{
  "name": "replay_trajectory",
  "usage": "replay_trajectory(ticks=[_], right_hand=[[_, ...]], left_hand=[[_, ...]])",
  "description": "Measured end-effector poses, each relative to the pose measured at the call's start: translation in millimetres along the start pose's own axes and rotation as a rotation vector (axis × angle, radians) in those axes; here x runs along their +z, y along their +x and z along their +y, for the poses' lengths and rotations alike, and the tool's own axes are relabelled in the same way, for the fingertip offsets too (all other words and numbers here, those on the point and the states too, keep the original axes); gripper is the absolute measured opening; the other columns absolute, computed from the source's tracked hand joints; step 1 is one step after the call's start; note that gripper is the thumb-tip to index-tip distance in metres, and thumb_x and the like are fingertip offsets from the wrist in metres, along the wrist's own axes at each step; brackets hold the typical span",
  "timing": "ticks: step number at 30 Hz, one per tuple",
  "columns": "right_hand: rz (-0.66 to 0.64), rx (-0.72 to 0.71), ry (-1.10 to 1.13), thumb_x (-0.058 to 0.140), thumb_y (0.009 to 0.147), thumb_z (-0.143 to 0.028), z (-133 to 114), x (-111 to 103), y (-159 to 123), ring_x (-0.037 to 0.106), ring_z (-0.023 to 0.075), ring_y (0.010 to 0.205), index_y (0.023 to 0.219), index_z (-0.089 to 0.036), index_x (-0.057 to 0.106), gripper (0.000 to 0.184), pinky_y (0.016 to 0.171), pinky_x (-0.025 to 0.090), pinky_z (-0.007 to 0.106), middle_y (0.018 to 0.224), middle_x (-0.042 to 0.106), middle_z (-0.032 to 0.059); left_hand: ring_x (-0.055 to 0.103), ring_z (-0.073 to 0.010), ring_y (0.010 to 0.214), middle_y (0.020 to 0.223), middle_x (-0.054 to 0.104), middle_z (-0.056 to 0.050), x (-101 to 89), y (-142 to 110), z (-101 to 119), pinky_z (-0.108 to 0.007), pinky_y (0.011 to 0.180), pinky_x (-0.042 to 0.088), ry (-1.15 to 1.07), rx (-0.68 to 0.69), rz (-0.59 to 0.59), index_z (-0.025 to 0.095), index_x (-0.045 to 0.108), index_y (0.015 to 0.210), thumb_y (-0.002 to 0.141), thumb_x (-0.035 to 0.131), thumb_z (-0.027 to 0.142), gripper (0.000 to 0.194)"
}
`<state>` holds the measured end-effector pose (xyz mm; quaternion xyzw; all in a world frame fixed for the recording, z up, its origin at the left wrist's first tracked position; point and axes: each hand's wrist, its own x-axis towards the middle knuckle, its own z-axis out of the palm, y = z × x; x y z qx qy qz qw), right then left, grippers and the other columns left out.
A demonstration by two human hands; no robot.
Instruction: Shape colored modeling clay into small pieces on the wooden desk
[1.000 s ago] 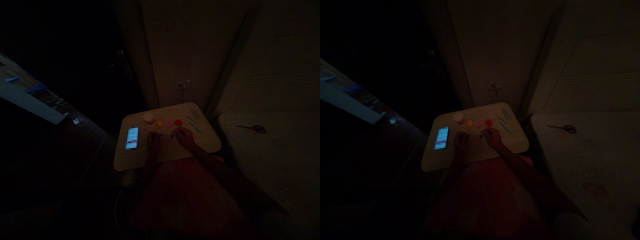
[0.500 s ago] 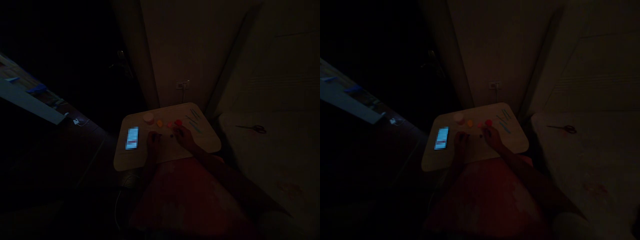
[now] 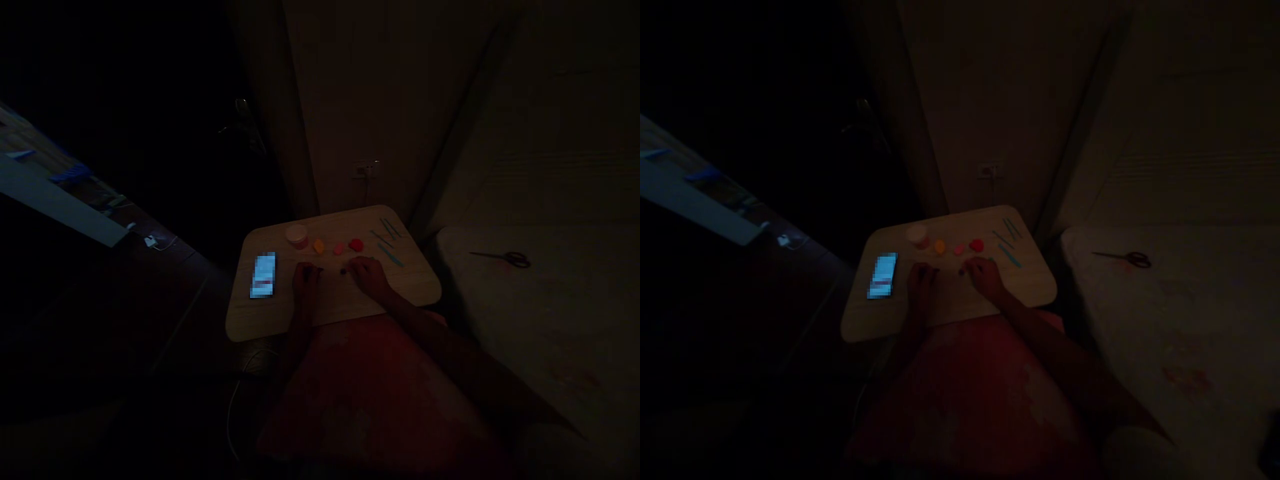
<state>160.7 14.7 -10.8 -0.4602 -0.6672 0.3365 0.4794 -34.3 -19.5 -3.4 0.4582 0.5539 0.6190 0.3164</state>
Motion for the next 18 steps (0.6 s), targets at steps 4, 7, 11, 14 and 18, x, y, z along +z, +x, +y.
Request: replay_trajectory(ticks=[4,7,11,14,18], right_hand=[[0.061,-0.029,0.002,0.059,0.091,-0.039,3.8,1.8,0.7,0.068,0.0224,0.086,0.087,-0.02,0.075,0.025,0.08,0.051,0.033,0.092,0.077,0.0069],[0.073,-0.028,0.013,0.062,0.088,-0.037,5.9,2.6,0.3,0.066,0.0211,0.083,0.095,-0.019,0.074,0.023,0.078,0.051,0.032,0.095,0.076,0.007],[0.071,-0.038,0.004,0.063,0.084,-0.033,4.7,1.4,-0.4,0.064,0.019,0.076,0.1,-0.018,0.073,0.023,0.073,0.05,0.03,0.096,0.075,0.0076],[0.088,-0.072,-0.01,0.065,0.084,-0.035,2.0,0.6,-0.1,0.063,0.0197,0.079,0.093,-0.02,0.073,0.019,0.074,0.05,0.031,0.095,0.074,0.0074],[0.067,-0.034,0.009,0.06,0.09,-0.042,-0.7,0.4,0.0,0.062,0.0191,0.073,0.08,-0.02,0.07,0.026,0.069,0.048,0.03,0.08,0.072,0.0043]], left_hand=[[0.054,-0.0148,0.073,0.078,0.058,0.001,0.9,0.3,-2.9,-0.025,0.068,0.046,-0.022,-0.01,0.003,0.021,0.057,0.083,0.081,0.064,0.029,0.011],[0.054,-0.0149,0.073,0.078,0.058,0.001,1.2,0.6,-3.6,-0.025,0.066,0.045,-0.039,-0.029,0.003,0.021,0.057,0.084,0.08,0.064,0.03,0.012],[0.055,-0.0154,0.075,0.078,0.058,0.001,0.6,1.2,-0.9,-0.026,0.069,0.046,-0.001,0.003,0.01,0.021,0.058,0.083,0.081,0.064,0.029,0.01],[0.055,-0.0158,0.074,0.078,0.058,0.0,0.0,1.7,0.7,-0.026,0.069,0.045,0.021,0.015,0.006,0.021,0.057,0.082,0.081,0.064,0.028,0.009],[0.054,-0.0153,0.072,0.077,0.058,0.001,-0.1,1.5,-1.2,-0.025,0.067,0.045,0.01,-0.001,0.002,0.021,0.057,0.083,0.082,0.064,0.03,0.011]])
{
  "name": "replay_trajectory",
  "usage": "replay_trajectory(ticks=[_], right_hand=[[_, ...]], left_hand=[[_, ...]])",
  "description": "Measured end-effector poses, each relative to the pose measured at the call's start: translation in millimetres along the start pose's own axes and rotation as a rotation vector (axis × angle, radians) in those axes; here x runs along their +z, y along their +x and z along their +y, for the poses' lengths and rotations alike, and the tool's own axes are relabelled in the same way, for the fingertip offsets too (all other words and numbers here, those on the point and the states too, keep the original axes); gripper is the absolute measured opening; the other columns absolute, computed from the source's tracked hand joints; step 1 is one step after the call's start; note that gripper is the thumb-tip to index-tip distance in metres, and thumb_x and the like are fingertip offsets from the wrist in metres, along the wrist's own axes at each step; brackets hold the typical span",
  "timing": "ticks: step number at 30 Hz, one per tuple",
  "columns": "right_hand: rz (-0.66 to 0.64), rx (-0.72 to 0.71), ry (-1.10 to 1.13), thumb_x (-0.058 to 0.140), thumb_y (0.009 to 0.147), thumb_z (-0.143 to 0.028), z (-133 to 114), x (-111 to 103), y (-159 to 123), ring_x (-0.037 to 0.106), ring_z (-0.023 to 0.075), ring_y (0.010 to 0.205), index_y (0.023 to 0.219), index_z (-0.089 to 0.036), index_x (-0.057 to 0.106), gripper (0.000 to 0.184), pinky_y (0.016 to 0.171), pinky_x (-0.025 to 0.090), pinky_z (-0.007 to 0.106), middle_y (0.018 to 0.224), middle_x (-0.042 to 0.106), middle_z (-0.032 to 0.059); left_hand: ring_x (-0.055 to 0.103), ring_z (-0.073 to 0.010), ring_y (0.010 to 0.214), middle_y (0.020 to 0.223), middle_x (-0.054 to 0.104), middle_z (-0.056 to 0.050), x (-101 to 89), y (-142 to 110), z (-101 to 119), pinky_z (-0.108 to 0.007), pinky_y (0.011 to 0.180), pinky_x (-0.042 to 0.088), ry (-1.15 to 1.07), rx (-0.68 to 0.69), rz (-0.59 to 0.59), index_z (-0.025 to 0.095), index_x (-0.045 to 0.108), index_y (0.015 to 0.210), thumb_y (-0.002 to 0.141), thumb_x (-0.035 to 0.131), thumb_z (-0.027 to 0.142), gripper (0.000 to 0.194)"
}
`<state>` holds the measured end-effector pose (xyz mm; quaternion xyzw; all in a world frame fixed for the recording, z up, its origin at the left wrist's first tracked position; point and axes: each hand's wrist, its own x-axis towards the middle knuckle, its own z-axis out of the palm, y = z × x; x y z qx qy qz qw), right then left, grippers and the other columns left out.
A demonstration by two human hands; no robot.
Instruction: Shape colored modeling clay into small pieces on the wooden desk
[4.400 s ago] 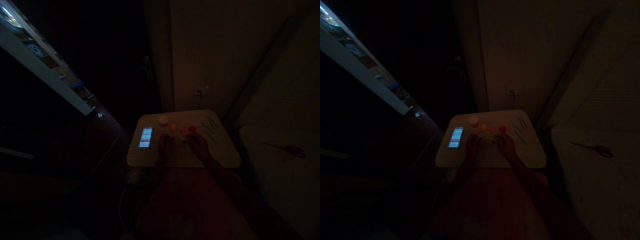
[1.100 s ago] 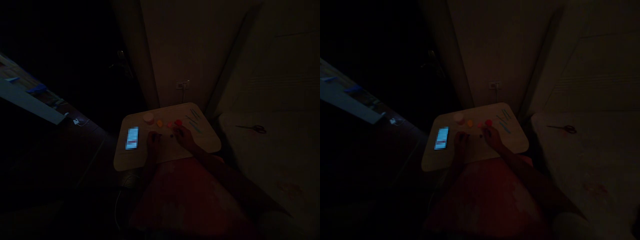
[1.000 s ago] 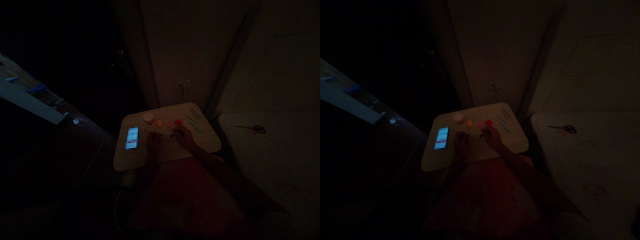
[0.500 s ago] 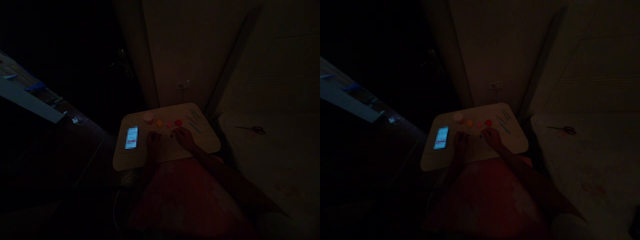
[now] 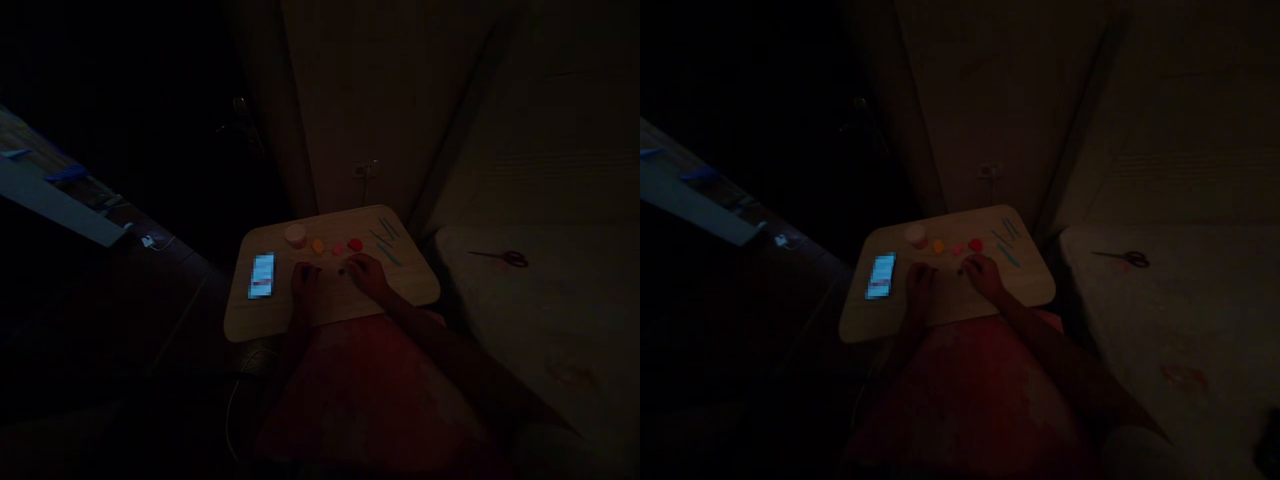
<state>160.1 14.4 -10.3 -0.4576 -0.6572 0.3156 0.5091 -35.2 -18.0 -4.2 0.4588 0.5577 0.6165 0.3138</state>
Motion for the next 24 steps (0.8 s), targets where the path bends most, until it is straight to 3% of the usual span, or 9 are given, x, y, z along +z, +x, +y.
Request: replay_trajectory(ticks=[6,12,14,20,24], right_hand=[[-0.046,0.052,-0.061,0.038,0.102,-0.048,1.3,-1.8,-0.9,0.052,0.0166,0.057,0.059,-0.022,0.054,0.053,0.06,0.04,0.029,0.056,0.056,0.0015],[0.012,-0.014,-0.037,0.055,0.092,-0.039,3.9,-0.3,1.2,0.066,0.0221,0.084,0.089,-0.02,0.068,0.024,0.079,0.049,0.032,0.091,0.073,0.0072],[0.004,-0.015,-0.025,0.056,0.091,-0.036,3.8,-0.2,0.9,0.067,0.0227,0.087,0.095,-0.019,0.07,0.022,0.081,0.051,0.033,0.095,0.075,0.0082],[-0.067,0.035,0.067,0.045,0.093,-0.029,4.0,0.7,-1.6,0.067,0.0181,0.069,0.104,-0.018,0.074,0.032,0.071,0.052,0.03,0.085,0.075,0.0058],[-0.072,0.092,0.085,0.043,0.098,-0.035,1.6,1.1,-1.3,0.061,0.0156,0.058,0.102,-0.017,0.073,0.035,0.06,0.047,0.027,0.074,0.072,0.0036]], left_hand=[[0.054,-0.0147,0.073,0.077,0.058,0.001,0.2,-0.1,-0.2,-0.025,0.068,0.045,-0.002,0.003,0.008,0.021,0.058,0.082,0.081,0.064,0.028,0.009],[0.054,-0.0147,0.072,0.077,0.058,0.001,0.1,0.3,1.6,-0.025,0.068,0.045,0.002,0.005,0.002,0.021,0.058,0.082,0.081,0.064,0.025,0.007],[0.055,-0.0146,0.073,0.078,0.059,0.001,-0.1,0.5,-0.1,-0.025,0.068,0.046,-0.002,-0.002,0.0,0.021,0.058,0.082,0.081,0.064,0.026,0.008],[0.056,-0.0148,0.074,0.078,0.06,0.0,-0.5,0.8,-3.4,-0.025,0.068,0.046,-0.015,0.008,-0.006,0.021,0.058,0.084,0.082,0.065,0.029,0.011],[0.056,-0.0143,0.073,0.078,0.059,0.001,-0.4,0.5,-1.1,-0.024,0.067,0.046,0.0,-0.017,-0.009,0.021,0.058,0.084,0.082,0.066,0.031,0.013]])
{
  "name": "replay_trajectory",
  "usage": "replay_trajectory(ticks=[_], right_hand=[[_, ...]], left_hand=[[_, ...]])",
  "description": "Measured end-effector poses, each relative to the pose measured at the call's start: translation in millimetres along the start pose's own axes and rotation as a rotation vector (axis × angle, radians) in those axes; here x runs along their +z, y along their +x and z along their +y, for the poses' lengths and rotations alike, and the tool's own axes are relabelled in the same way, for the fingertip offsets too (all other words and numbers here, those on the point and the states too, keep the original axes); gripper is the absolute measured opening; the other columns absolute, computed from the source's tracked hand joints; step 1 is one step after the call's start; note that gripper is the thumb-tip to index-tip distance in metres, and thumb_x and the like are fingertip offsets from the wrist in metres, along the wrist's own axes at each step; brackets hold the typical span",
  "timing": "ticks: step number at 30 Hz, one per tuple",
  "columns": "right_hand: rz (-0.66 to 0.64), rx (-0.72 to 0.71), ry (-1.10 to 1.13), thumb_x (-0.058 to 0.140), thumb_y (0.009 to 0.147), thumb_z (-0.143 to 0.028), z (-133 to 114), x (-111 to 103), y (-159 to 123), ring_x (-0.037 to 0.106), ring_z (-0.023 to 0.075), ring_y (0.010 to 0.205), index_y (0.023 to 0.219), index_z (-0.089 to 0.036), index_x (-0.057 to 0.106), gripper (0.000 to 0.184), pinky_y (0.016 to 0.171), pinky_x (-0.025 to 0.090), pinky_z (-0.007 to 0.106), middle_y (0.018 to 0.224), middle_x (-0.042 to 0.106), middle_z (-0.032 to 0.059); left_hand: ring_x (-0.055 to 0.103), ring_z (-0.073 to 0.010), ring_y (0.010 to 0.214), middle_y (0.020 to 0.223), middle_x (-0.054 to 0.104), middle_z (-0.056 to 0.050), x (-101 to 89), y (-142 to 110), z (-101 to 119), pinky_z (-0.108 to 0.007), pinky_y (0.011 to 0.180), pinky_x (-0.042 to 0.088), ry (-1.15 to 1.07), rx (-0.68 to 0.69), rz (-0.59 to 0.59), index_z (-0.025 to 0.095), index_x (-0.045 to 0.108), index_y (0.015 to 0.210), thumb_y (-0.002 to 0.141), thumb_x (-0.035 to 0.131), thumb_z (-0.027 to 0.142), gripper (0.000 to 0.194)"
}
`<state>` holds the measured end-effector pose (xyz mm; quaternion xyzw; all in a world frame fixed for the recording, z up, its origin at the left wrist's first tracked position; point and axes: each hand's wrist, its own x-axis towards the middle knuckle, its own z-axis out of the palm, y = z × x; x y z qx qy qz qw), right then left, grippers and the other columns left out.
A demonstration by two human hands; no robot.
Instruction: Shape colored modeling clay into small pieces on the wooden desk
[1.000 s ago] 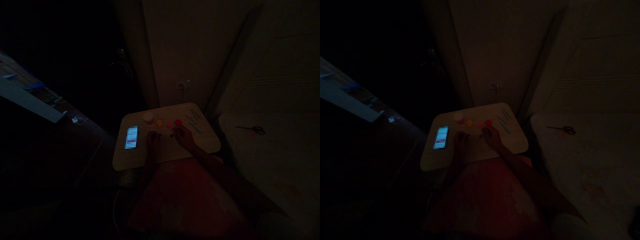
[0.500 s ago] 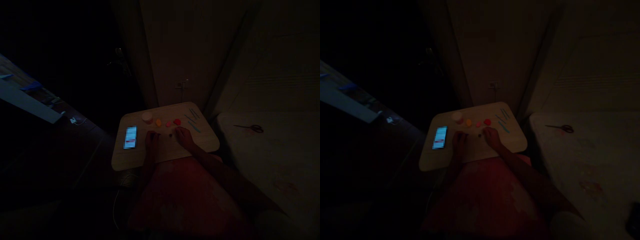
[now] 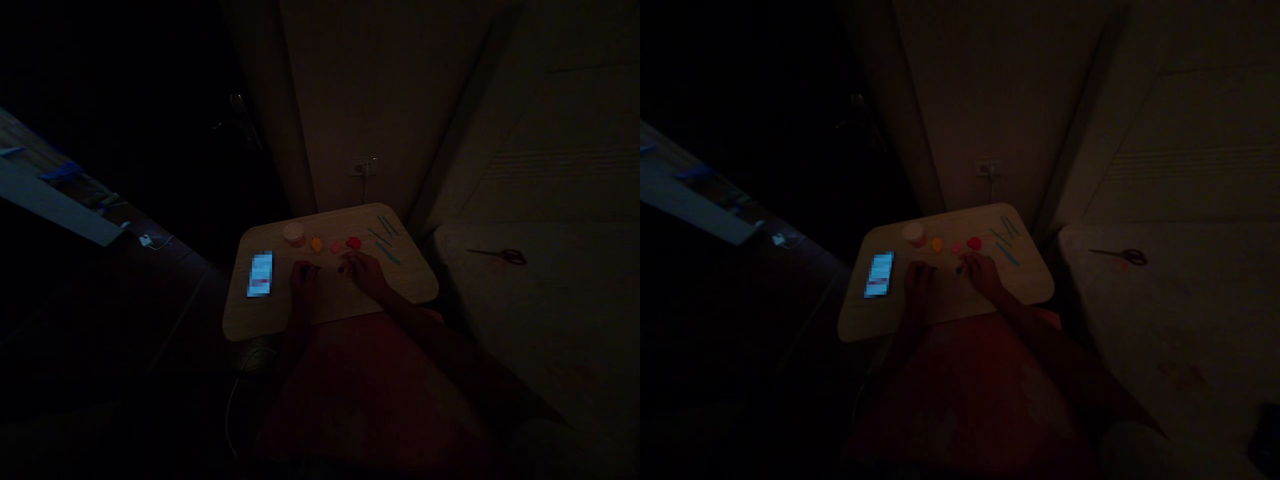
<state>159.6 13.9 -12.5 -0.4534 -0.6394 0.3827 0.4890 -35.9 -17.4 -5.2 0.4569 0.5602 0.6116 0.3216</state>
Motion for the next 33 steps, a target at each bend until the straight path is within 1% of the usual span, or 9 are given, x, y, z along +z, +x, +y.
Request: replay_trajectory(ticks=[2,5,9,13,16,22,24,29,33], right_hand=[[0.009,0.008,-0.044,0.045,0.098,-0.039,-2,-1,0,0.059,0.0161,0.057,0.093,-0.017,0.074,0.036,0.059,0.045,0.027,0.066,0.067,0.0025],[0.021,-0.023,-0.099,0.054,0.094,-0.039,-3,-1,1,0.06,0.0167,0.064,0.082,-0.018,0.074,0.031,0.063,0.044,0.027,0.07,0.069,0.0034],[0.038,-0.008,-0.087,0.07,0.083,-0.04,-1,0,0,0.057,0.0152,0.065,0.078,-0.018,0.072,0.022,0.063,0.043,0.026,0.07,0.068,0.0018],[0.103,0.016,-0.087,0.08,0.073,-0.041,1,1,0,0.052,0.0135,0.06,0.075,-0.019,0.067,0.026,0.058,0.039,0.025,0.063,0.062,-0.0019],[0.08,0.006,-0.08,0.076,0.078,-0.04,0,1,-1,0.053,0.0136,0.06,0.073,-0.018,0.069,0.023,0.058,0.039,0.025,0.064,0.064,-0.0007],[-0.043,-0.003,-0.066,0.05,0.098,-0.04,-5,-3,-2,0.059,0.0156,0.058,0.079,-0.019,0.078,0.04,0.059,0.042,0.026,0.061,0.066,0.0011],[-0.03,-0.015,-0.089,0.05,0.098,-0.039,-4,-3,-1,0.061,0.0166,0.059,0.08,-0.019,0.079,0.04,0.06,0.044,0.027,0.061,0.067,0.0017],[0.041,-0.096,-0.07,0.063,0.089,-0.034,3,-1,2,0.071,0.0213,0.083,0.092,-0.02,0.08,0.022,0.077,0.053,0.031,0.092,0.079,0.0065],[0.041,-0.134,-0.047,0.067,0.087,-0.034,6,-1,2,0.071,0.0221,0.089,0.112,-0.021,0.078,0.03,0.082,0.055,0.034,0.102,0.079,0.0077]], left_hand=[[0.056,-0.0144,0.074,0.079,0.059,0.001,0.0,0,0,-0.025,0.068,0.046,0.003,0.005,0.009,0.02,0.057,0.083,0.082,0.067,0.031,0.014],[0.056,-0.0147,0.074,0.079,0.06,0.001,-0.4,0,0,-0.025,0.069,0.045,0.01,0.019,0.01,0.021,0.058,0.084,0.082,0.066,0.029,0.012],[0.056,-0.0144,0.075,0.079,0.06,0.001,-0.7,-1,0,-0.025,0.072,0.045,0.018,0.049,0.003,0.021,0.059,0.084,0.082,0.064,0.027,0.008],[0.056,-0.0149,0.075,0.079,0.06,0.001,0.4,-1,1,-0.025,0.071,0.046,0.003,0.033,0.006,0.021,0.059,0.084,0.081,0.064,0.026,0.008],[0.055,-0.0148,0.073,0.078,0.06,0.001,0.8,1,0,-0.025,0.068,0.046,-0.003,0.024,0.009,0.021,0.058,0.082,0.081,0.064,0.027,0.009],[0.055,-0.0145,0.074,0.078,0.06,0.001,-0.6,2,-3,-0.025,0.07,0.046,0.018,0.044,0.011,0.021,0.059,0.081,0.08,0.065,0.029,0.011],[0.056,-0.0143,0.074,0.079,0.06,0.0,-0.3,2,-3,-0.025,0.068,0.046,0.011,0.037,0.014,0.021,0.059,0.082,0.081,0.066,0.031,0.012],[0.055,-0.0143,0.07,0.076,0.059,0.001,1.0,2,-3,-0.025,0.064,0.045,-0.032,0.013,0.002,0.021,0.057,0.083,0.081,0.067,0.032,0.015],[0.057,-0.0149,0.072,0.077,0.06,0.0,0.3,2,-2,-0.025,0.066,0.046,-0.001,0.026,0.002,0.021,0.057,0.082,0.081,0.066,0.031,0.014]])
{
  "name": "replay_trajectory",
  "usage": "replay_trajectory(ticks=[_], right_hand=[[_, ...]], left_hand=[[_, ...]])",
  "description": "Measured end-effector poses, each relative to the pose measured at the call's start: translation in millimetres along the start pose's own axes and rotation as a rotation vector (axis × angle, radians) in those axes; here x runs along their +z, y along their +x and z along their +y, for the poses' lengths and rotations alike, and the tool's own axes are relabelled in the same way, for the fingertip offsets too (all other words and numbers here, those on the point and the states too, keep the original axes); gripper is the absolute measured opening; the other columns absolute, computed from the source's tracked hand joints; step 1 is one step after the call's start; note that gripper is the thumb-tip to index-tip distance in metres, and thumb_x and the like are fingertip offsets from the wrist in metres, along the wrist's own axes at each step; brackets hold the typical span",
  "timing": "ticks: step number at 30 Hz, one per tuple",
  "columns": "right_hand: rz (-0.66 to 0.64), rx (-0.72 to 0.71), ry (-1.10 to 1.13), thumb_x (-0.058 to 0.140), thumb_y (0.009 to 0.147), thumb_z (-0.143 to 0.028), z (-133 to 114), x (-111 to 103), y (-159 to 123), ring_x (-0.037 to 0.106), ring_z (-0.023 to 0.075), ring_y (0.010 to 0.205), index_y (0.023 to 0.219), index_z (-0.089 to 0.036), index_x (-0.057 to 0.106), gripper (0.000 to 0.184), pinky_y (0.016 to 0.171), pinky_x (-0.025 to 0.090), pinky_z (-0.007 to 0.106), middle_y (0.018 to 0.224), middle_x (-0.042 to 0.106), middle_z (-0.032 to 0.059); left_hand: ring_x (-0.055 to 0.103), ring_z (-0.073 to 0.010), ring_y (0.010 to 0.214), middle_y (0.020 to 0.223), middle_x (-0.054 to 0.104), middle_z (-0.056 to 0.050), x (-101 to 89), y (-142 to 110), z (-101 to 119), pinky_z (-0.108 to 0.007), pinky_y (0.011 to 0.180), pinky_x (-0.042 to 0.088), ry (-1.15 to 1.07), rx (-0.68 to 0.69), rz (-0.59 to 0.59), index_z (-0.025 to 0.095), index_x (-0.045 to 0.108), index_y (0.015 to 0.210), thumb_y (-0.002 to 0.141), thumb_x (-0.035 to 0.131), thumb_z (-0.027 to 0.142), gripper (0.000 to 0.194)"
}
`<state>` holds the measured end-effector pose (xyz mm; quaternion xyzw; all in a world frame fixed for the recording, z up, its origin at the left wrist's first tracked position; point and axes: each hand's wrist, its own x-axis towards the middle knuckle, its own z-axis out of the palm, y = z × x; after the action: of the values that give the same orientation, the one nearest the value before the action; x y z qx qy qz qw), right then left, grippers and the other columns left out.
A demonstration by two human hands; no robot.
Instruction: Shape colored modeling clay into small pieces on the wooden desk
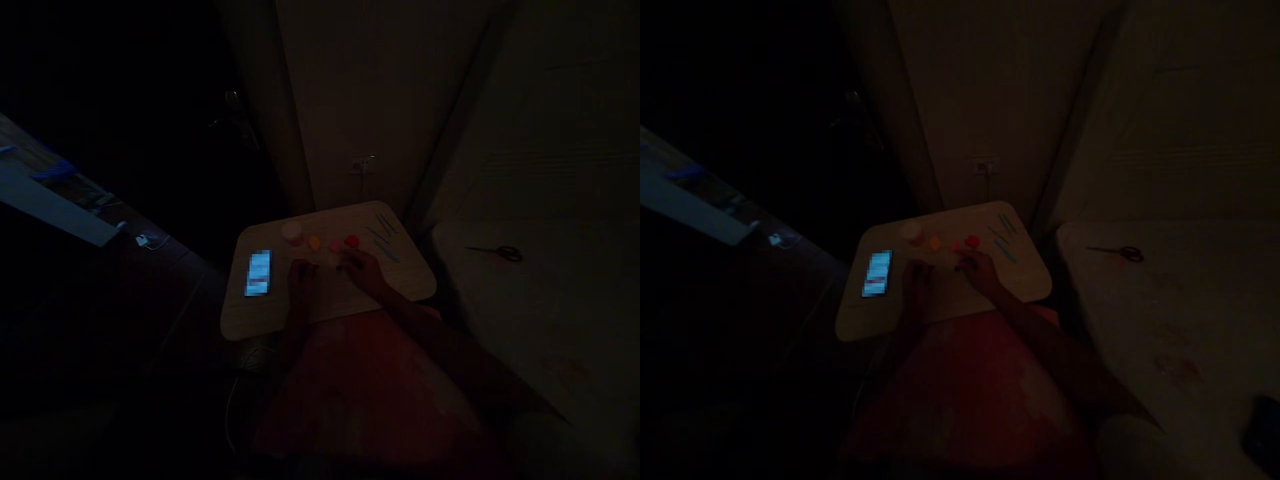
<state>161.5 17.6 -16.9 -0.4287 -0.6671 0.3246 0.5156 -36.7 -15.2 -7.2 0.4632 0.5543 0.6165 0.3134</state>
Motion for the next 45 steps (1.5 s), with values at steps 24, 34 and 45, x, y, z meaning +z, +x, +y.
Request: replay_trajectory(ticks=[24,34,45], right_hand=[[0.021,0.016,-0.037,0.058,0.092,-0.036,1,-1,0,0.072,0.0235,0.1,0.11,-0.02,0.078,0.031,0.091,0.054,0.035,0.11,0.079,0.0097],[-0.013,0.116,-0.047,0.071,0.084,-0.043,-13,-1,-1,0.058,0.015,0.061,0.073,-0.018,0.077,0.028,0.06,0.043,0.026,0.067,0.071,0.0022],[0.027,0.032,-0.042,0.05,0.096,-0.039,-3,-2,0,0.071,0.0231,0.094,0.104,-0.021,0.077,0.034,0.086,0.054,0.034,0.1,0.079,0.0082]], left_hand=[[0.056,-0.0143,0.072,0.077,0.059,0.001,0.8,-1,3,-0.025,0.067,0.046,-0.019,-0.016,0.003,0.021,0.058,0.082,0.081,0.067,0.033,0.015],[0.055,-0.0143,0.074,0.08,0.059,0.001,-0.4,-1,-2,-0.025,0.07,0.045,0.021,0.007,0.002,0.021,0.057,0.083,0.082,0.064,0.03,0.011],[0.055,-0.0145,0.074,0.079,0.059,0.001,-1.0,0,-4,-0.025,0.069,0.045,0.012,-0.019,0.002,0.021,0.058,0.084,0.082,0.065,0.031,0.013]])
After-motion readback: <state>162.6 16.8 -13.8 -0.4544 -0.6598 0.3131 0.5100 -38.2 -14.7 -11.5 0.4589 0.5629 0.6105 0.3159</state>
